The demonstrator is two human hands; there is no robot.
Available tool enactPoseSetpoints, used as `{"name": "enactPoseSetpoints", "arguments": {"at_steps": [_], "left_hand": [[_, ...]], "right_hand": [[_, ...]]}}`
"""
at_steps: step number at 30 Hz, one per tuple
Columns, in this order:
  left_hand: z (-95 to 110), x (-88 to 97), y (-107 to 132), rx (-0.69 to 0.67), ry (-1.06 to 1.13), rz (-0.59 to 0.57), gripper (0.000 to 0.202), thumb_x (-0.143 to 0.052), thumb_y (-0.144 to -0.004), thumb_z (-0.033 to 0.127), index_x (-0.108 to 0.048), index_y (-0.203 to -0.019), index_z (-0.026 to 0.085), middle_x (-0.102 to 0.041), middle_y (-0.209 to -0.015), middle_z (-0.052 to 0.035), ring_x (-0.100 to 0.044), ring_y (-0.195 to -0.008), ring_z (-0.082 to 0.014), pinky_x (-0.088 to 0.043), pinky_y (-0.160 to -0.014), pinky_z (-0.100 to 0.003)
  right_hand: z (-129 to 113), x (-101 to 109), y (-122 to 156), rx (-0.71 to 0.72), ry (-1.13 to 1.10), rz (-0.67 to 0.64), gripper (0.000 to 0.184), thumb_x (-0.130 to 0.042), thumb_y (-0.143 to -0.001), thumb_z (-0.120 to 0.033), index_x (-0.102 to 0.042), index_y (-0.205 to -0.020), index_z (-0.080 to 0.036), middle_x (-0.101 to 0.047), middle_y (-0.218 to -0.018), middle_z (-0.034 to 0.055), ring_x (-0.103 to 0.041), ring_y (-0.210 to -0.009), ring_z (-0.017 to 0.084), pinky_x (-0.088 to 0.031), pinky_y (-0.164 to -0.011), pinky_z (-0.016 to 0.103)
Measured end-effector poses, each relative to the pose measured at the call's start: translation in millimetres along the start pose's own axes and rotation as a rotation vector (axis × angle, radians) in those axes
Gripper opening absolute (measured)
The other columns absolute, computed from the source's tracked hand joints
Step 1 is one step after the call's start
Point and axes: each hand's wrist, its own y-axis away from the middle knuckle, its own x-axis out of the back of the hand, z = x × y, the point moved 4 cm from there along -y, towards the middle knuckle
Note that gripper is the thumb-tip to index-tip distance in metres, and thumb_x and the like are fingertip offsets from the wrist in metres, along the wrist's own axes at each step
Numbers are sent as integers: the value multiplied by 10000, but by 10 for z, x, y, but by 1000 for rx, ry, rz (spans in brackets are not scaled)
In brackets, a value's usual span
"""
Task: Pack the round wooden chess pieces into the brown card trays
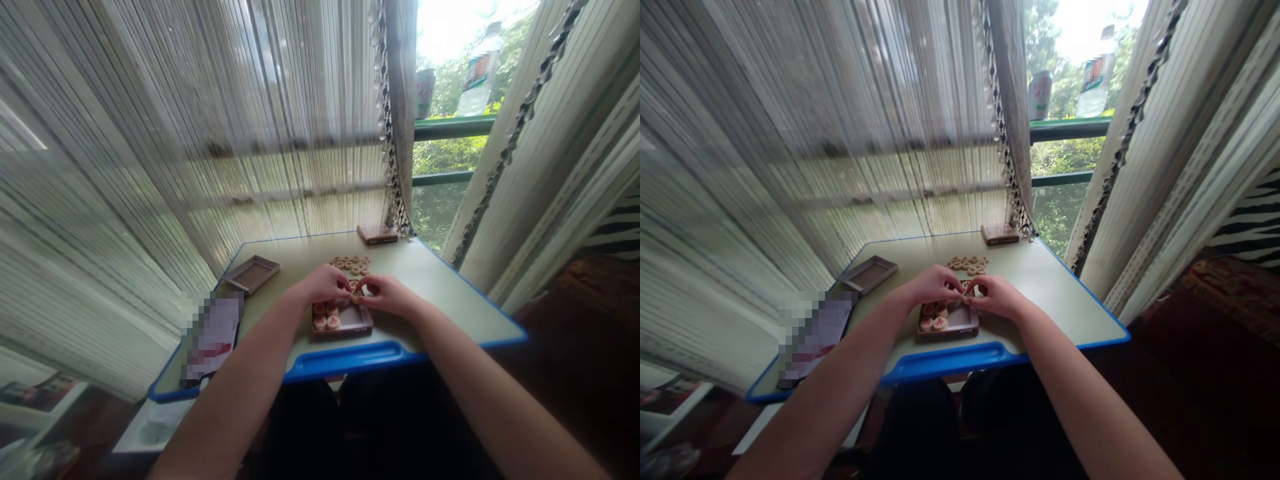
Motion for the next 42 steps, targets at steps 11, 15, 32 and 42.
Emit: {"name": "enactPoseSetpoints", "arguments": {"at_steps": [11,15,32,42], "left_hand": [[-34,-42,-31,-32,-2,-4,244,-632,-677,347,-720,-817,168,-669,-715,-17,-553,-634,-111,-387,-611,-200],[-43,-44,-30,-25,2,-1,258,-633,-674,361,-718,-818,164,-670,-721,-19,-557,-646,-113,-390,-609,-200],[-607,258,11,372,-44,474,296,-540,-742,267,-663,-985,152,-646,-969,-90,-580,-867,-195,-445,-822,-294],[-889,153,53,377,354,235,688,-744,-532,242,-536,-1174,114,-624,-1008,-118,-604,-861,-189,-496,-752,-279]], "right_hand": [[-21,14,-5,14,-25,-8,257,-596,-694,-377,-655,-863,-191,-458,-599,-35,-369,-530,80,-298,-503,202],[-24,18,-1,14,-21,-5,254,-595,-693,-380,-655,-856,-195,-453,-595,-37,-369,-528,81,-298,-500,202],[158,177,-133,-135,-11,316,283,-483,-768,-348,-615,-937,-165,-542,-624,1,-493,-580,126,-383,-574,242],[523,136,-644,-316,327,71,796,-585,-651,-584,-399,-1320,-193,-325,-1378,158,-266,-1265,366,-293,-982,445]]}}
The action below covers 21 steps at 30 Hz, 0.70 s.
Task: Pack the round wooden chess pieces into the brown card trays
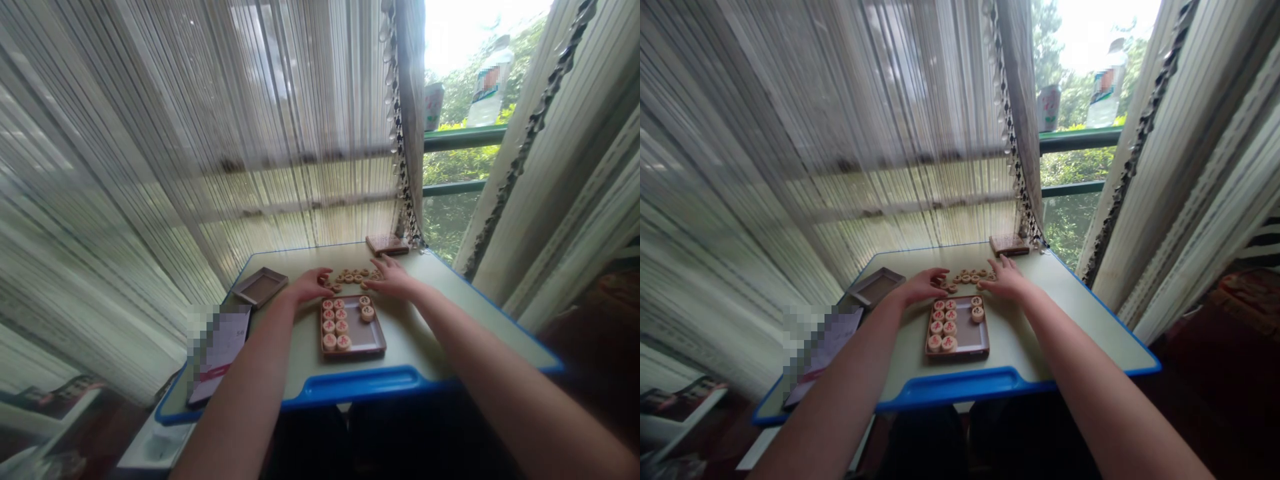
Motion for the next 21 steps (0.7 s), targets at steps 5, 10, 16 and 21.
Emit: {"name": "enactPoseSetpoints", "arguments": {"at_steps": [5,10,16,21], "left_hand": [[2,-17,-20,3,-130,28,534,-695,-593,247,-591,-1101,115,-653,-866,-85,-609,-783,-184,-494,-744,-292],[43,-51,-71,-37,-206,73,421,-651,-652,358,-636,-1016,148,-657,-861,-68,-602,-768,-173,-488,-720,-274],[14,-79,-111,-48,-245,81,405,-626,-663,383,-653,-992,149,-645,-901,-68,-590,-782,-173,-476,-716,-273],[3,-95,-93,-40,-180,72,442,-621,-668,332,-614,-1057,122,-651,-919,-70,-591,-778,-158,-480,-717,-259]], "right_hand": [[-2,-222,-97,184,-6,-13,774,-443,-748,-623,-311,-1367,-178,-268,-1427,141,-209,-1315,307,-234,-1045,415],[-40,-313,-135,286,-52,-45,627,-338,-823,-588,-445,-1290,-184,-423,-1343,129,-335,-1262,270,-257,-1036,408],[-47,-174,-133,280,-105,63,511,-343,-860,-492,-527,-1211,-168,-516,-1245,121,-437,-1161,245,-329,-971,364],[-140,-79,-65,350,-82,134,416,-317,-887,-408,-659,-996,-199,-598,-1036,99,-500,-972,222,-366,-886,344]]}}
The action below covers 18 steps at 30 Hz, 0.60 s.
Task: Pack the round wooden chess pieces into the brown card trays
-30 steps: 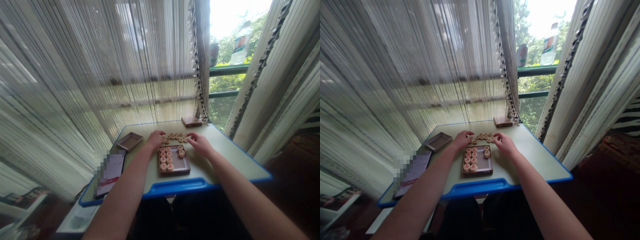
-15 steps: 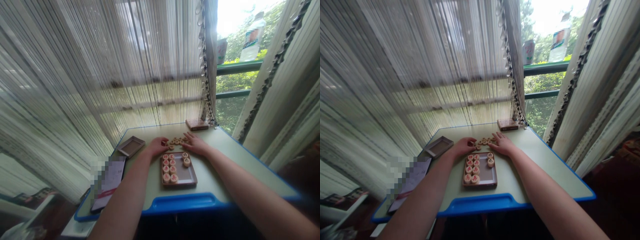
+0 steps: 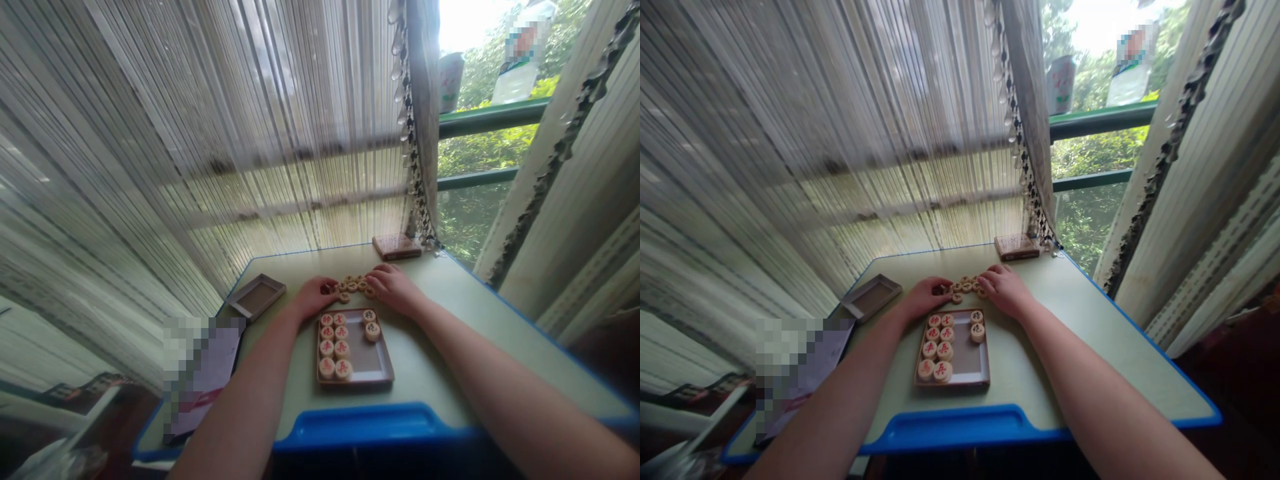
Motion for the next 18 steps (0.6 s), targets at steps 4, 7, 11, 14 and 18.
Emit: {"name": "enactPoseSetpoints", "arguments": {"at_steps": [4,7,11,14,18], "left_hand": [[32,13,32,25,47,3,490,-571,-664,149,-536,-1153,124,-640,-1013,-66,-598,-807,-134,-486,-747,-230],[54,15,50,28,38,7,480,-547,-666,104,-534,-1145,132,-640,-1022,-63,-601,-830,-134,-486,-780,-236],[58,11,48,22,-29,49,433,-555,-671,128,-562,-1104,126,-649,-987,-66,-609,-808,-139,-489,-762,-233],[51,12,31,25,-28,53,418,-560,-680,144,-567,-1098,132,-653,-977,-63,-612,-802,-139,-490,-757,-236],[45,27,20,38,17,43,407,-564,-687,147,-574,-1094,125,-659,-973,-66,-614,-826,-145,-488,-778,-240]], "right_hand": [[39,-41,13,1,-33,15,355,-383,-866,-383,-662,-1002,-211,-605,-1009,88,-484,-951,225,-373,-857,336],[187,-54,-3,-100,-96,81,336,-403,-856,-364,-672,-962,-192,-615,-988,90,-495,-946,223,-377,-854,334],[275,-43,-7,-188,-137,147,323,-418,-845,-329,-639,-1020,-171,-616,-998,98,-506,-962,218,-371,-869,337],[168,-40,0,-104,-125,111,284,-467,-817,-336,-657,-978,-198,-625,-994,79,-491,-968,227,-360,-878,346],[79,-29,4,-92,-160,53,213,-532,-763,-310,-691,-853,-200,-641,-942,61,-492,-945,224,-362,-881,338]]}}
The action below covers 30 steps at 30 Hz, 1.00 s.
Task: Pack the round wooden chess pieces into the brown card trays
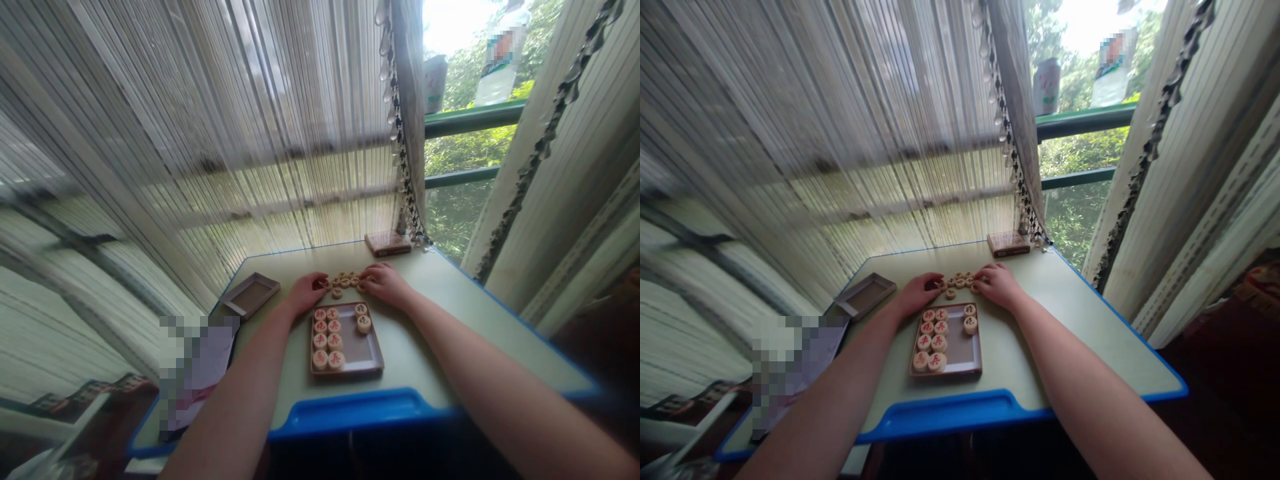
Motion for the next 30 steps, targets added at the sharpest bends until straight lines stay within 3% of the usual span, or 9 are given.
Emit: {"name": "enactPoseSetpoints", "arguments": {"at_steps": [4,8,15,20,24,30], "left_hand": [[-1,8,12,-4,26,-7,386,-567,-695,162,-592,-1078,118,-664,-977,-72,-616,-837,-151,-486,-788,-243],[-21,-7,9,-1,67,-20,392,-558,-701,159,-592,-1090,122,-661,-1010,-68,-614,-871,-155,-476,-823,-252],[-75,-51,-16,19,138,-30,440,-522,-669,74,-586,-1102,112,-672,-951,-67,-620,-840,-155,-489,-795,-255],[-84,-44,-13,37,152,-4,396,-586,-677,155,-599,-1070,110,-669,-911,-74,-617,-805,-158,-497,-757,-261],[-93,-42,-16,50,160,12,365,-587,-687,156,-607,-1049,110,-669,-880,-73,-613,-783,-151,-494,-743,-262],[-92,-47,10,21,177,34,329,-623,-673,194,-630,-994,124,-668,-838,-58,-604,-742,-143,-490,-700,-255]], "right_hand": [[49,76,4,-124,-3,24,252,-501,-730,-206,-685,-899,-179,-620,-956,79,-503,-962,220,-376,-873,317],[96,131,48,-235,-9,-65,341,-512,-700,-222,-651,-999,-136,-571,-997,110,-542,-866,197,-423,-786,282],[17,144,105,-103,-21,-211,330,-558,-654,-195,-661,-966,-164,-566,-998,68,-547,-771,145,-431,-722,227],[42,146,100,-85,6,-157,325,-528,-651,-139,-667,-943,-166,-574,-1004,68,-555,-796,147,-434,-745,223],[129,204,75,-177,98,-30,391,-488,-637,-72,-658,-977,-163,-574,-1059,97,-534,-952,201,-408,-848,273],[160,181,65,-235,139,-93,376,-476,-671,-95,-647,-999,-159,-640,-1025,86,-548,-980,206,-386,-887,292]]}}
